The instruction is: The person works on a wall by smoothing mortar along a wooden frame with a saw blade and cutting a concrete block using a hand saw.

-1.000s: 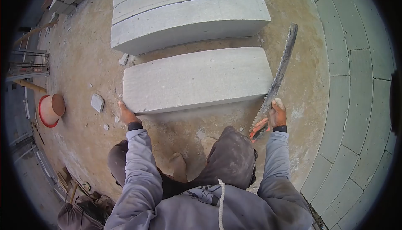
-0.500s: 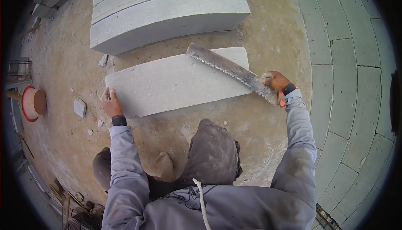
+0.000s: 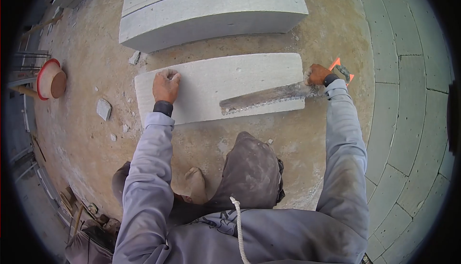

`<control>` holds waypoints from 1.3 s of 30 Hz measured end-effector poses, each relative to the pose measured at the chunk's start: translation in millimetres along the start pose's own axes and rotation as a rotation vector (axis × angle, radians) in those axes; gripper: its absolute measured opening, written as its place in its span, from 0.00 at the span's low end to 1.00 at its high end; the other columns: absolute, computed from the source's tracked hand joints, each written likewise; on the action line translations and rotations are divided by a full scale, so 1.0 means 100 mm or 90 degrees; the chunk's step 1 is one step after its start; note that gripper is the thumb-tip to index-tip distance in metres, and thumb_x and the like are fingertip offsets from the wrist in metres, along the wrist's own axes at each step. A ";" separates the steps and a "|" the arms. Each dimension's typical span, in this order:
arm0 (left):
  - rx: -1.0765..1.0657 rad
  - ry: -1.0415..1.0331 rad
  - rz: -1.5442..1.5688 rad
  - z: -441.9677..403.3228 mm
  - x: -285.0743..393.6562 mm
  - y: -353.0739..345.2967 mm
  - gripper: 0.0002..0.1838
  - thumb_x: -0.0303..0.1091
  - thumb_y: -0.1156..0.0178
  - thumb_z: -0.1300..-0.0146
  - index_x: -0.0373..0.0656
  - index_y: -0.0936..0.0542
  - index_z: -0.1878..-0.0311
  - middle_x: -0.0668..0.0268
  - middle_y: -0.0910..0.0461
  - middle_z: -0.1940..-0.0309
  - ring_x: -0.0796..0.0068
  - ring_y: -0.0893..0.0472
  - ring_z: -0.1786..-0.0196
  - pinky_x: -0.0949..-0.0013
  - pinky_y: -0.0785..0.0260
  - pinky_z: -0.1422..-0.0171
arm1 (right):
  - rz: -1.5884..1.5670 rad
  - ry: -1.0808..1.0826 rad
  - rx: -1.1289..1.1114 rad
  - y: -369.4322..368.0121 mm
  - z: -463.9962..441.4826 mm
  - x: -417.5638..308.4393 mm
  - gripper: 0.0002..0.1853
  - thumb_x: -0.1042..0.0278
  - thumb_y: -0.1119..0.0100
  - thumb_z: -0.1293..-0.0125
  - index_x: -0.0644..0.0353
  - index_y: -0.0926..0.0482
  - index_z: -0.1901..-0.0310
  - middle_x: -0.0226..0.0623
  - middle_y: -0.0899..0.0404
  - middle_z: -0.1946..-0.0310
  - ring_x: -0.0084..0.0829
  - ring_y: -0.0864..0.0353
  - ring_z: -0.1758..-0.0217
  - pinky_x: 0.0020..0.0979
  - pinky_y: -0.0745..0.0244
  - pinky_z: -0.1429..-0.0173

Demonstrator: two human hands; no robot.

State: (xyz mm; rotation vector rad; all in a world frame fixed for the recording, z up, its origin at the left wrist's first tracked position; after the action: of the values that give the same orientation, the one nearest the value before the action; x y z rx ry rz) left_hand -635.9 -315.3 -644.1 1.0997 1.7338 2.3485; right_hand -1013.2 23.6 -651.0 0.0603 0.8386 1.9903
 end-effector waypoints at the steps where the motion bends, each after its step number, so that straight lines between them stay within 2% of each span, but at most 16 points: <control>1: -0.015 0.009 0.015 0.01 0.05 -0.03 0.12 0.42 0.37 0.46 0.44 0.18 0.65 0.58 0.19 0.63 0.60 0.21 0.55 0.61 0.31 0.50 | -0.018 0.001 0.001 -0.01 -0.01 0.05 0.11 0.67 0.33 0.56 0.60 0.17 0.69 0.39 0.16 0.71 0.36 0.19 0.67 0.34 0.26 0.59; 5: -0.143 0.030 0.061 0.15 0.27 -0.08 0.11 0.39 0.37 0.46 0.42 0.19 0.65 0.58 0.18 0.67 0.60 0.19 0.63 0.63 0.28 0.55 | -0.103 0.014 0.021 -0.08 0.02 0.10 0.08 0.70 0.34 0.55 0.61 0.17 0.71 0.38 0.17 0.74 0.32 0.20 0.70 0.33 0.26 0.61; 7: -0.193 -0.027 0.043 0.25 0.34 -0.16 0.12 0.39 0.37 0.47 0.42 0.19 0.65 0.57 0.17 0.68 0.59 0.18 0.63 0.63 0.28 0.56 | -0.111 0.023 0.034 -0.09 -0.01 0.15 0.08 0.70 0.34 0.55 0.61 0.17 0.71 0.38 0.17 0.74 0.32 0.19 0.70 0.32 0.26 0.62; 9: -0.215 -0.024 0.035 0.35 0.37 -0.26 0.12 0.39 0.35 0.46 0.41 0.19 0.66 0.57 0.18 0.69 0.63 0.19 0.65 0.65 0.28 0.58 | -0.112 0.022 0.047 -0.13 -0.03 0.20 0.08 0.70 0.33 0.55 0.61 0.16 0.71 0.39 0.17 0.74 0.32 0.19 0.71 0.32 0.25 0.62; 12: -0.218 -0.030 0.030 0.43 0.41 -0.33 0.11 0.39 0.35 0.47 0.41 0.19 0.67 0.57 0.18 0.69 0.62 0.19 0.65 0.64 0.28 0.58 | -0.116 0.030 0.068 -0.15 -0.02 0.18 0.07 0.71 0.34 0.54 0.65 0.17 0.73 0.37 0.18 0.77 0.29 0.22 0.74 0.31 0.27 0.64; 19: -0.240 -0.019 -0.128 0.51 0.60 -0.43 0.14 0.47 0.34 0.50 0.48 0.20 0.67 0.60 0.18 0.69 0.60 0.18 0.63 0.61 0.28 0.58 | -0.100 0.019 0.073 -0.14 -0.02 0.16 0.08 0.70 0.33 0.55 0.64 0.17 0.73 0.38 0.18 0.77 0.30 0.21 0.73 0.32 0.26 0.64; 33: -0.219 -0.027 -0.123 0.57 0.68 -0.42 0.15 0.47 0.33 0.51 0.48 0.22 0.69 0.61 0.19 0.68 0.61 0.20 0.61 0.62 0.30 0.58 | -0.119 0.024 0.089 -0.16 0.03 0.15 0.08 0.70 0.33 0.55 0.64 0.18 0.73 0.39 0.18 0.77 0.31 0.21 0.74 0.31 0.26 0.65; 36: -0.239 -0.007 -0.132 0.57 0.69 -0.42 0.15 0.47 0.33 0.51 0.47 0.22 0.69 0.60 0.19 0.68 0.61 0.20 0.61 0.62 0.30 0.58 | -0.123 0.029 0.093 -0.17 0.04 0.18 0.08 0.69 0.34 0.56 0.60 0.17 0.73 0.42 0.17 0.74 0.36 0.18 0.69 0.34 0.25 0.61; 39: -0.249 0.012 -0.135 0.55 0.69 -0.41 0.15 0.46 0.32 0.52 0.47 0.23 0.69 0.60 0.19 0.69 0.61 0.19 0.62 0.62 0.29 0.58 | -0.125 0.062 0.170 -0.21 0.15 0.14 0.07 0.69 0.36 0.55 0.59 0.17 0.72 0.41 0.17 0.73 0.36 0.19 0.68 0.34 0.25 0.60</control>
State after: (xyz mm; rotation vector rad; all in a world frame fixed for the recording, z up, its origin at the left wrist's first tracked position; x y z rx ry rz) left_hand -673.0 -225.6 -635.4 0.7920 1.2415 2.4203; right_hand -999.7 48.9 -655.2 0.0330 1.1254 1.7001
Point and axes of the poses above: each hand's wrist, its own z-axis away from the middle knuckle, its own y-axis out of the back of the hand, x = y × z, the point moved 3 cm from there along -z, towards the middle knuckle
